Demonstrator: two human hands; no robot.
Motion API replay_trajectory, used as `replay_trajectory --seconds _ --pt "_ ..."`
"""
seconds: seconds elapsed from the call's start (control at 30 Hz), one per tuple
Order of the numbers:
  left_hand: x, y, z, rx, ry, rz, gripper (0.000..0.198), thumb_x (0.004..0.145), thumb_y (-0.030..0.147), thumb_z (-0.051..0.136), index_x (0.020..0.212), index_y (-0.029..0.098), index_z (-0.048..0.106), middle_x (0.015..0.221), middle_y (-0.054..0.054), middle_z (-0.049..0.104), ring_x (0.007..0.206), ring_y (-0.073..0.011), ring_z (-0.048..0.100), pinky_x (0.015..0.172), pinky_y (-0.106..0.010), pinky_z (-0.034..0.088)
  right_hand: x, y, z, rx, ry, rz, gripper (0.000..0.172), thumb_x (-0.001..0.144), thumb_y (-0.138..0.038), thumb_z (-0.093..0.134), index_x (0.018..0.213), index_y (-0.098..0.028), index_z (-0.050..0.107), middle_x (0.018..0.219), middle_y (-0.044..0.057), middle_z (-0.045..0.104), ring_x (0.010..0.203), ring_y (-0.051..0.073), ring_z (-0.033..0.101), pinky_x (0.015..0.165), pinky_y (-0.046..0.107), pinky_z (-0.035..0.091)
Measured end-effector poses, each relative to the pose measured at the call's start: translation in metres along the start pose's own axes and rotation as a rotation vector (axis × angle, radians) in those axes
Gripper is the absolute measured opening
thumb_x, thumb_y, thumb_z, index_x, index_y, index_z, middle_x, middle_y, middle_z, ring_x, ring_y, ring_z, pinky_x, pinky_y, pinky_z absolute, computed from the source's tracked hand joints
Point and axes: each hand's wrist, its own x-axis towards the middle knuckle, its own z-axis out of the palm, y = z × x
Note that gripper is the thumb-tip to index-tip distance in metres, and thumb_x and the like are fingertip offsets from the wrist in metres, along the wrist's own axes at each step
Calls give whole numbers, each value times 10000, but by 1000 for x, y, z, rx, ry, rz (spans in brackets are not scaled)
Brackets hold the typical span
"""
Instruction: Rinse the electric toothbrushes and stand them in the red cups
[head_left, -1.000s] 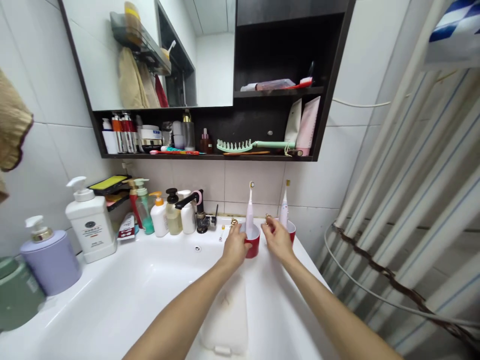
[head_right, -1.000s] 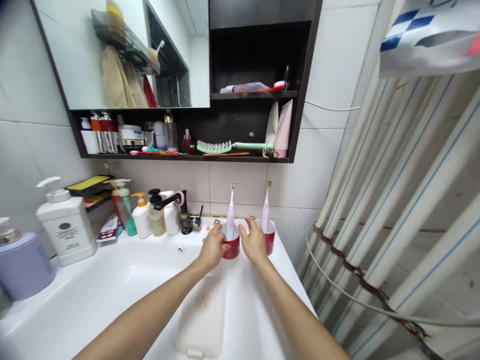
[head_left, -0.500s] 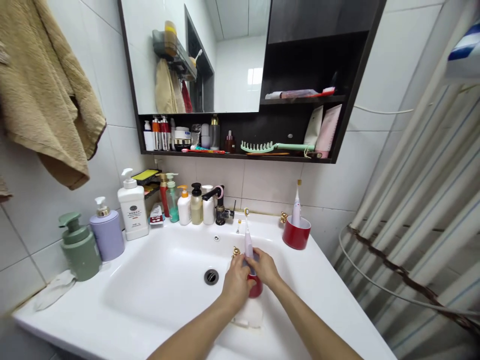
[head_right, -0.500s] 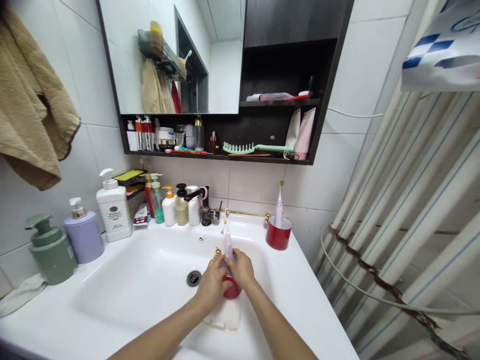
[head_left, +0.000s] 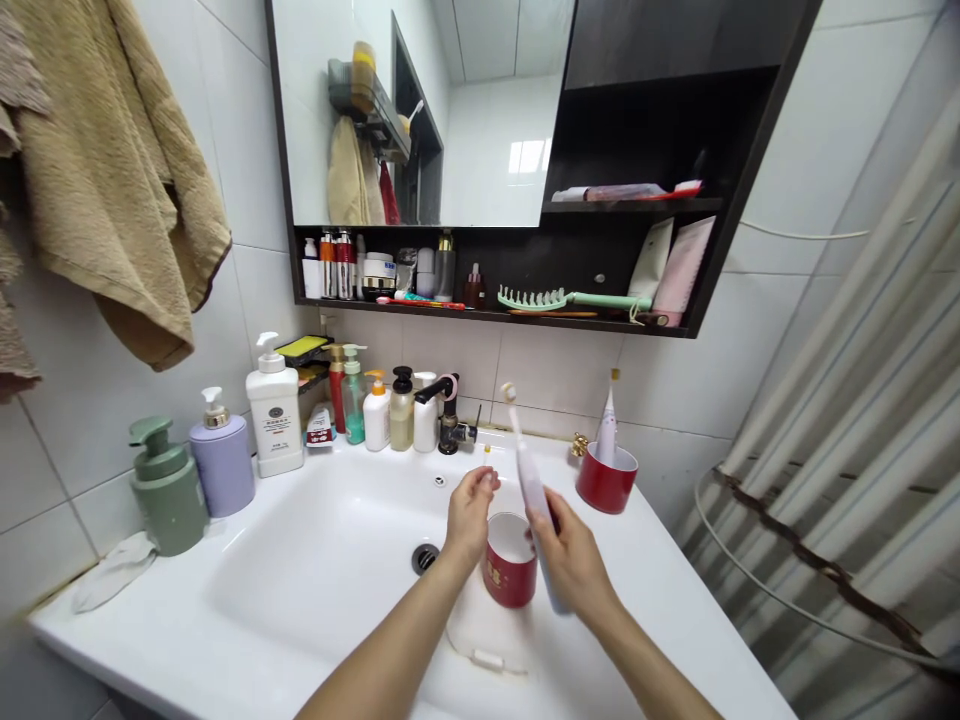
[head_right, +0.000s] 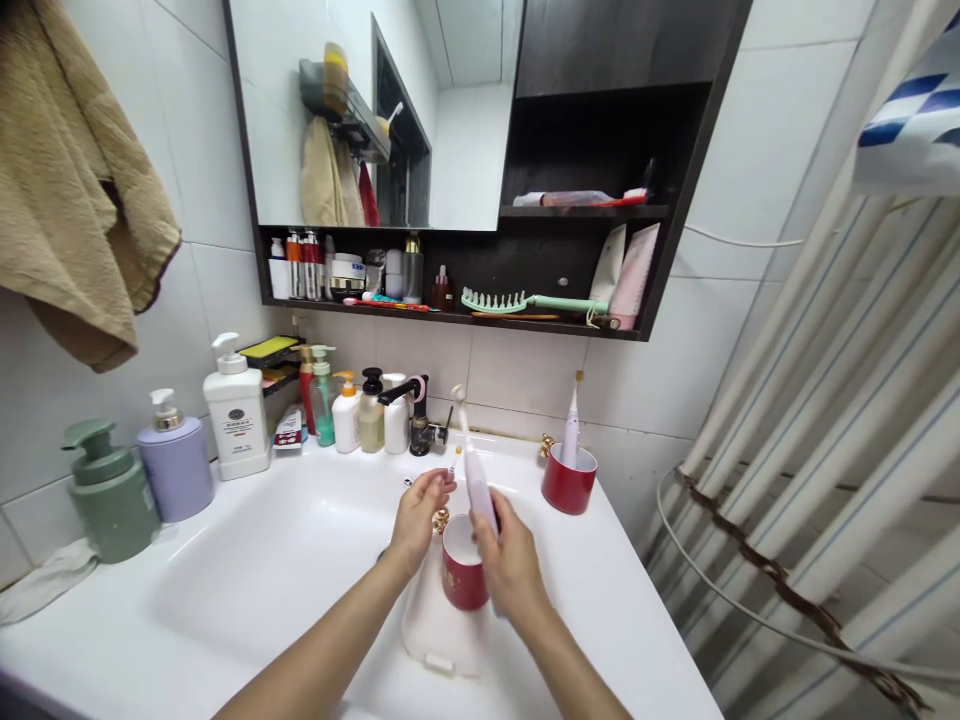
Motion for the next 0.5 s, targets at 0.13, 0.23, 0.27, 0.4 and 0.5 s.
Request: replay_trajectory --seconds 0.13,0.23,0.27,0.4,0.5 --pt "-2 0 3 -276 -128 -175 282 619 367 475 756 121 480 622 -49 569 593 -139 542 600 -275 392 -26 11 14 74 -173 97 346 679 -331 367 976 -169 442 648 16 539 567 134 497 540 234 399" --pt "-2 -9 -3 -323 -73 -249 237 597 343 505 659 117 466 517 -19 546 515 -124 532 556 -259 392 -31 19 21 168 -373 232 360 696 -325 334 1013 -172 409 611 1 501 493 112 467 456 218 388" --pt "-1 -11 -5 -338 -49 -263 232 596 341 505 643 118 461 509 -17 544 509 -123 531 550 -255 390 -31 21 22 182 -422 265 364 703 -327 317 1025 -176 395 599 -5 487 460 103 451 424 212 376" --pt "5 -15 -8 -384 12 -271 212 596 328 503 620 124 453 507 -10 540 514 -120 534 558 -253 387 -27 19 20 95 -357 218 361 692 -336 343 1021 -199 398 588 -15 478 461 96 427 437 207 362" --pt "7 -15 -6 -398 41 -293 187 599 305 501 600 126 446 490 -1 525 496 -114 528 562 -259 389 -27 15 20 146 -394 267 353 701 -359 315 997 -192 409 591 -15 458 435 85 407 413 203 353"
